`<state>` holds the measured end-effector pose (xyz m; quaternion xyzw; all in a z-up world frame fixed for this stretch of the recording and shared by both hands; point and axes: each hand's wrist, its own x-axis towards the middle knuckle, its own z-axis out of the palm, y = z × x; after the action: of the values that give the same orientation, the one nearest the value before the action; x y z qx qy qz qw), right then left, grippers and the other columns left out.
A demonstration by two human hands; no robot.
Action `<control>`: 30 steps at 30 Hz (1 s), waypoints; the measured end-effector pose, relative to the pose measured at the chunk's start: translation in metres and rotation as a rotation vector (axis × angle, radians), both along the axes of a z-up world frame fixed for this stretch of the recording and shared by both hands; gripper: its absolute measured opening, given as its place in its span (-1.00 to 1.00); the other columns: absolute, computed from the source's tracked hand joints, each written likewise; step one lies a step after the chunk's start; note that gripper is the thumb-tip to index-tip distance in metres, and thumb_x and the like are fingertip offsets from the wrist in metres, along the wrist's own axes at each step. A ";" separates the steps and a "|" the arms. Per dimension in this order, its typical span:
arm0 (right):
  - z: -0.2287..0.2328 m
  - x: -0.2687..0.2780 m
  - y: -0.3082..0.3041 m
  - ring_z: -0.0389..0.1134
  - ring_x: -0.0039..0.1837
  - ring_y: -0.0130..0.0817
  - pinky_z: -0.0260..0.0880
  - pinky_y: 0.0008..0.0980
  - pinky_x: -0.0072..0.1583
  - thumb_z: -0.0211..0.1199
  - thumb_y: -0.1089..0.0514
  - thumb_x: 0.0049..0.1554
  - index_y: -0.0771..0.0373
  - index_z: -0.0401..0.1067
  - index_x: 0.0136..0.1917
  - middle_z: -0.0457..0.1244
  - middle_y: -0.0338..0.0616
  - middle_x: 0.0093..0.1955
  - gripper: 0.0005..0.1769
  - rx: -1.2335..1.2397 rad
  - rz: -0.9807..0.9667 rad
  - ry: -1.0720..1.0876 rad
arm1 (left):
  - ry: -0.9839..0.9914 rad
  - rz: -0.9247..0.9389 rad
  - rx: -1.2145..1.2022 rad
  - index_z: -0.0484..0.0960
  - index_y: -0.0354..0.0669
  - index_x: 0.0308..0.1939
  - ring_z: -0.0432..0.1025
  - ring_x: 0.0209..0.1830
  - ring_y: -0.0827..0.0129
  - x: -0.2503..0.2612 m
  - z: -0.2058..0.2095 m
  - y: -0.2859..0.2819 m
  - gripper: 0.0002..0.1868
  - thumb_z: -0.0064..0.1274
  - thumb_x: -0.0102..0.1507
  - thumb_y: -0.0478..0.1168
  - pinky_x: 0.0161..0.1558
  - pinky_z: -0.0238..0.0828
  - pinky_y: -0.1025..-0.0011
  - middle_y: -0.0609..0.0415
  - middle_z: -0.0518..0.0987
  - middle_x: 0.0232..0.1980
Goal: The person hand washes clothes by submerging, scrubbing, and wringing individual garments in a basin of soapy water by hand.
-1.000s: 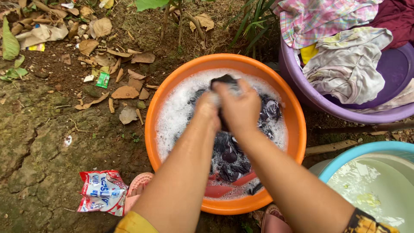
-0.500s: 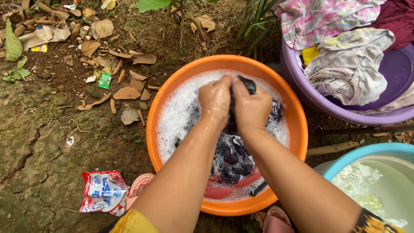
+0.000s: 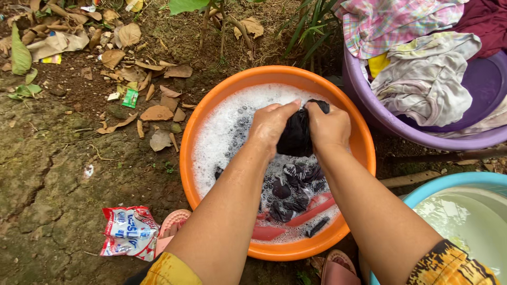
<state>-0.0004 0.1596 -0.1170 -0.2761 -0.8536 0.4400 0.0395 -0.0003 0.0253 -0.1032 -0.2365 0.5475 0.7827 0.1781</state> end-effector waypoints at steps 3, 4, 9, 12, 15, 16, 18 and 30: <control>-0.011 0.004 0.012 0.37 0.08 0.09 0.34 0.00 0.14 0.48 -0.07 -0.06 0.27 0.59 -0.09 0.36 0.18 0.05 -0.60 0.399 0.075 0.020 | -0.055 -0.168 -0.396 0.69 -0.30 -0.34 0.48 -0.38 0.28 0.001 -0.017 -0.023 -0.61 0.36 0.08 0.00 -0.23 0.44 0.26 0.01 0.66 -0.35; -0.017 0.008 0.014 0.37 0.08 0.09 0.34 0.00 0.14 0.48 -0.07 -0.06 0.27 0.59 -0.09 0.36 0.18 0.05 -0.60 0.401 0.073 0.016 | -0.089 -0.252 -0.650 0.72 -0.30 -0.32 0.50 -0.35 0.22 0.003 -0.024 -0.030 -0.60 0.39 0.07 0.00 -0.20 0.45 0.20 -0.01 0.66 -0.34; -0.047 0.030 0.001 0.26 0.35 0.04 0.26 -0.08 0.40 0.27 0.16 -0.02 -0.03 0.52 0.24 0.33 -0.14 0.34 -0.48 0.477 0.624 0.089 | -0.085 -0.355 -0.973 0.77 0.07 -0.15 0.60 -0.10 0.14 0.034 -0.058 -0.044 -0.72 0.31 0.10 0.00 0.04 0.47 0.22 0.02 0.71 -0.15; -0.065 0.044 -0.010 0.16 0.44 0.15 0.21 0.03 0.37 0.23 0.18 -0.01 -0.10 0.50 0.27 0.24 -0.14 0.40 -0.45 0.689 0.846 -0.065 | -0.194 -0.557 -1.024 0.70 0.22 0.07 0.50 0.16 0.13 0.050 -0.071 -0.048 -0.66 0.21 0.21 0.00 0.25 0.35 0.17 0.06 0.65 0.09; -0.080 0.056 -0.009 0.05 0.48 0.24 0.14 0.05 0.37 0.21 0.18 -0.01 -0.11 0.46 0.31 0.15 -0.05 0.47 -0.42 0.704 1.029 -0.164 | -0.217 -0.808 -1.146 0.52 0.29 0.28 0.21 0.43 0.12 0.065 -0.088 -0.050 -0.53 0.13 0.27 -0.04 0.40 0.12 0.10 0.07 0.43 0.35; -0.084 0.058 -0.006 0.05 0.48 0.24 0.14 0.05 0.37 0.21 0.18 -0.01 -0.11 0.46 0.31 0.15 -0.05 0.47 -0.42 0.707 1.029 -0.162 | -0.171 -0.935 -1.235 0.41 0.32 0.36 0.03 0.54 0.11 0.069 -0.094 -0.051 -0.46 0.10 0.29 -0.08 0.44 -0.01 0.06 0.06 0.27 0.47; -0.094 0.062 -0.003 -0.08 0.54 0.24 0.02 0.05 0.44 0.24 0.09 0.02 -0.11 0.34 0.46 0.14 -0.02 0.49 -0.30 0.723 1.166 -0.366 | -0.166 -0.961 -1.271 0.43 0.27 0.37 0.10 0.52 0.09 0.079 -0.104 -0.050 -0.49 0.02 0.32 -0.14 0.42 0.08 0.06 0.04 0.30 0.46; -0.097 0.020 0.025 0.49 0.09 -0.11 0.49 -0.18 0.20 0.42 0.21 -0.16 0.17 0.48 0.21 0.46 0.01 0.05 -0.39 -0.118 0.760 -0.369 | 0.226 -0.383 -0.813 0.53 -0.13 -0.18 0.55 -0.21 0.13 0.020 -0.026 -0.020 -0.74 0.22 0.18 -0.12 -0.12 0.49 0.15 -0.09 0.63 -0.20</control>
<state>0.0196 0.1846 -0.2142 -0.0179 -0.8607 0.4148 -0.2947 0.0202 0.0057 -0.1292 -0.0950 0.8599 0.4782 0.1515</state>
